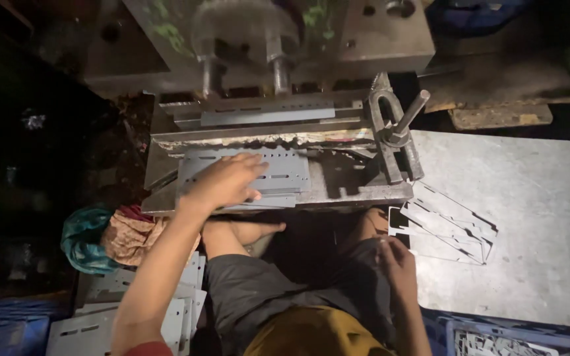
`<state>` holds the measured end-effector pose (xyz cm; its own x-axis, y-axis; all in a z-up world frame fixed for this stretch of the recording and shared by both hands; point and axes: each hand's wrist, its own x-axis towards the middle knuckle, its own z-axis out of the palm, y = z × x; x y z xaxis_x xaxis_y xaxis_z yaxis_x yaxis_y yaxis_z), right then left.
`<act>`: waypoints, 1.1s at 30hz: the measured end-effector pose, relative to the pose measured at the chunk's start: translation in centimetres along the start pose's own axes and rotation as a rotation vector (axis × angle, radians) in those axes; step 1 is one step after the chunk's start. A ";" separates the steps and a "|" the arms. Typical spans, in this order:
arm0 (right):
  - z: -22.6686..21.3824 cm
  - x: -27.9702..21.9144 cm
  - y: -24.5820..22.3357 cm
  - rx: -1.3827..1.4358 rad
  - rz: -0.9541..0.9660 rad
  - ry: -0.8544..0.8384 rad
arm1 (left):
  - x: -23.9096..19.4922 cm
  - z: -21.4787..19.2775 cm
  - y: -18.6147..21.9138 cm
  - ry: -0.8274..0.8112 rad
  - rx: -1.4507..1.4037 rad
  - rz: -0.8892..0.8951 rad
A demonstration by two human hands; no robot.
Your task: Operating a manual punch press to create holes and cutouts in sheet metal parts.
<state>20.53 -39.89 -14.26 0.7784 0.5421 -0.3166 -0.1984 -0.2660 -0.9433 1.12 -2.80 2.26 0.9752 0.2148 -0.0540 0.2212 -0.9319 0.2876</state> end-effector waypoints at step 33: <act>6.7 -2.9 -7.3 0.391 -0.168 -0.262 | 6.9 7.5 -0.1 1.143 -1.717 -0.295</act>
<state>15.78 -34.19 -7.11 0.6527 0.7474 -0.1242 -0.3305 0.1334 -0.9343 7.89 -3.43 -5.34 0.3291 0.9437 0.0337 -0.5556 0.1646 0.8150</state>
